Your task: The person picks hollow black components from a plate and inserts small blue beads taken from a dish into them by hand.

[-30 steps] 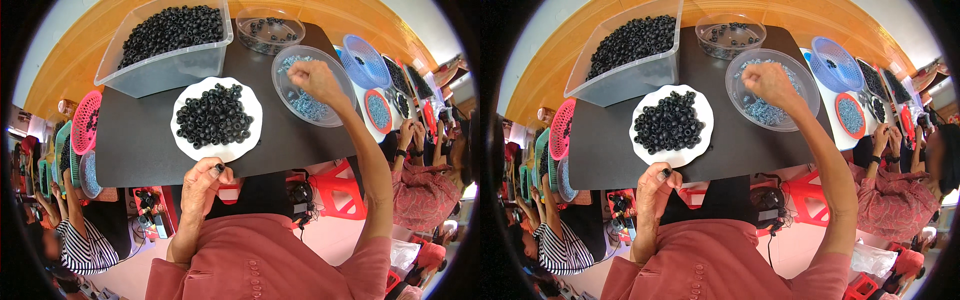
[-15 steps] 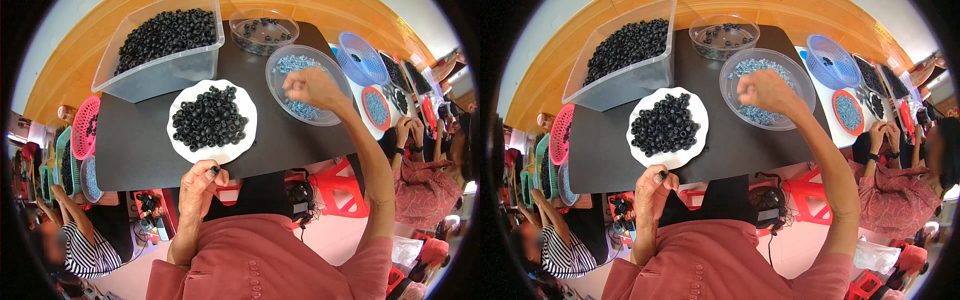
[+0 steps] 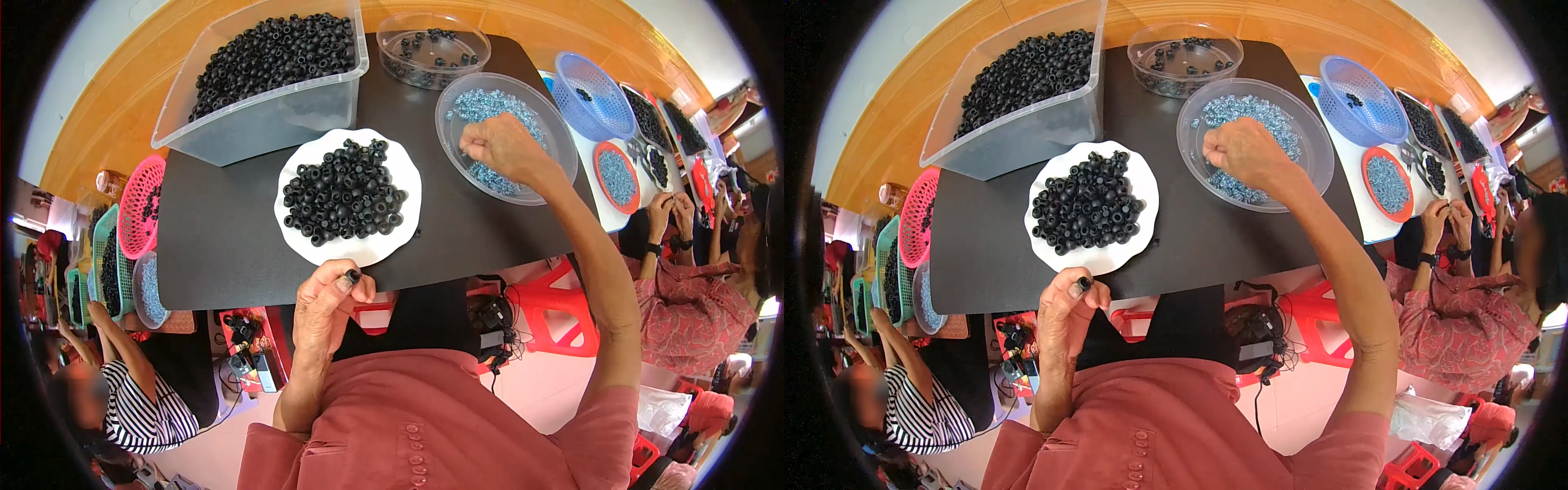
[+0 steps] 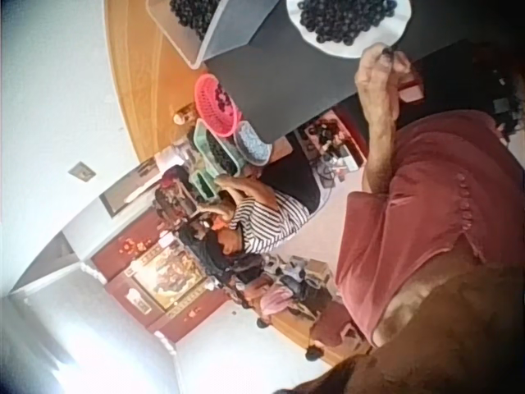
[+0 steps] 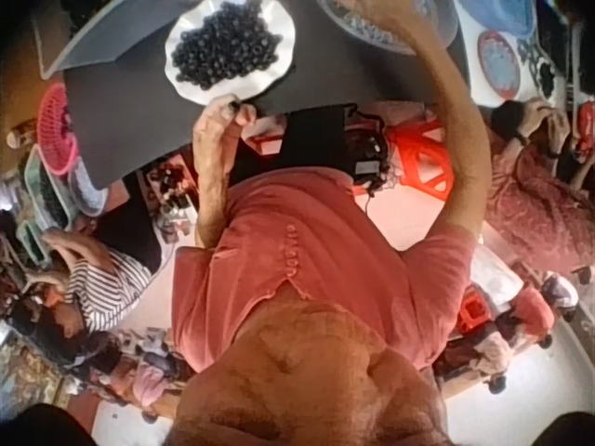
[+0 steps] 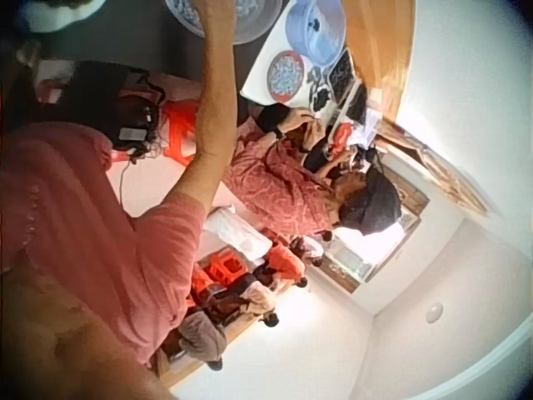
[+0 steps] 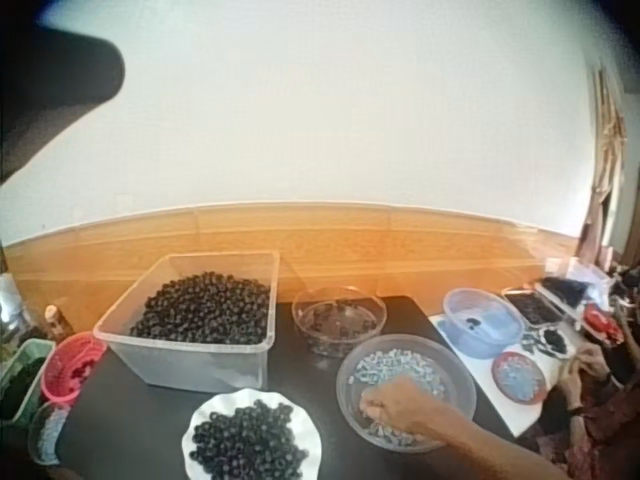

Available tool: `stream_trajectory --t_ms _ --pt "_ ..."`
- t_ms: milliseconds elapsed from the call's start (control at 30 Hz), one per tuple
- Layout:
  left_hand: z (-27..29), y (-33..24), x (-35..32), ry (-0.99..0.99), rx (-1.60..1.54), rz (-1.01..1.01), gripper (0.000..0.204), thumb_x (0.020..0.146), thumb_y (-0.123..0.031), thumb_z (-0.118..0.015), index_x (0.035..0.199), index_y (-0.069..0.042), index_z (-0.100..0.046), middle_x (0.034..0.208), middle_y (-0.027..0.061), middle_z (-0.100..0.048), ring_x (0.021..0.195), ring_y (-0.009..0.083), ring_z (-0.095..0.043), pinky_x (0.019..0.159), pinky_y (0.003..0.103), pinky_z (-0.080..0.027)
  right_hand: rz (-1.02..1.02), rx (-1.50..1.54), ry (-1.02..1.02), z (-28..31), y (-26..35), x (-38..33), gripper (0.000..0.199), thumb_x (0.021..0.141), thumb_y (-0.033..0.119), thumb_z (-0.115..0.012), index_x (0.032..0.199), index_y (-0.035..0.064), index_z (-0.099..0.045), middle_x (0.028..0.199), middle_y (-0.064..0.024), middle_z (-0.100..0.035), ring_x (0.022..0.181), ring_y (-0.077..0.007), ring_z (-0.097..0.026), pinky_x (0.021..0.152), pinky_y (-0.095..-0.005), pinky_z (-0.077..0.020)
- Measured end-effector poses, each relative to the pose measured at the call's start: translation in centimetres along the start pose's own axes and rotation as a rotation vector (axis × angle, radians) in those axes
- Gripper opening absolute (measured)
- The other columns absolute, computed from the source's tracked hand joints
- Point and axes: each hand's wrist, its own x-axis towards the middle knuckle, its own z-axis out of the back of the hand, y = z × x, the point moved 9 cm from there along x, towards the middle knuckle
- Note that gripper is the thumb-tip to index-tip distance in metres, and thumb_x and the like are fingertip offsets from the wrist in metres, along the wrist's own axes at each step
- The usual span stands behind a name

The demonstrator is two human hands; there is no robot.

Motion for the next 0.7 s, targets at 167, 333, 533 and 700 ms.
stream_trajectory --t_ms 167,333,533,700 --pt "0.0 0.1 0.0 0.006 -0.019 0.011 0.017 0.091 -0.012 -0.054 0.099 0.002 -0.058 0.072 0.0068 -0.059 0.076 0.0216 -0.055 0.074 0.032 -0.045 0.047 -0.029 -0.016 -0.3 -0.3 -0.3 0.012 0.074 0.009 -0.059 0.082 0.0031 -0.065 0.071 -0.0175 -0.063 0.069 -0.0322 -0.063 0.066 -0.0387 -0.0498" --pt "0.4 0.1 -0.2 0.012 -0.031 0.004 0.016 0.092 -0.011 -0.053 0.099 0.001 -0.058 0.073 0.0066 -0.059 0.077 0.0213 -0.055 0.074 0.032 -0.045 0.015 -0.025 0.036 -0.6 0.4 -0.1 0.012 0.072 0.01 -0.059 0.08 0.004 -0.066 0.075 -0.0175 -0.065 0.073 -0.0328 -0.064 0.07 -0.0401 -0.0506" --pt "0.3 0.4 0.0 0.024 -0.045 0.016 0.018 0.092 -0.012 -0.051 0.103 0.002 -0.056 0.076 0.008 -0.061 0.08 0.019 -0.058 0.075 0.031 -0.046 -0.003 -0.02 -0.077 -0.3 0.4 -0.3 0.01 0.068 0.003 -0.062 0.078 0.0008 -0.062 0.064 -0.014 -0.061 0.06 -0.0221 -0.062 0.06 -0.0314 -0.0496" --pt "0.4 0.4 0.0 0.018 -0.095 0.005 0.02 0.094 -0.011 -0.049 0.109 0.0 -0.057 0.08 0.01 -0.064 0.08 0.0172 -0.06 0.076 0.031 -0.047 -0.006 0.376 -0.332 3.0 5.9 -1.3 0.008 0.069 0.003 -0.062 0.075 0.0018 -0.057 0.065 -0.0037 -0.06 0.064 -0.0115 -0.062 0.061 -0.0252 -0.0469"
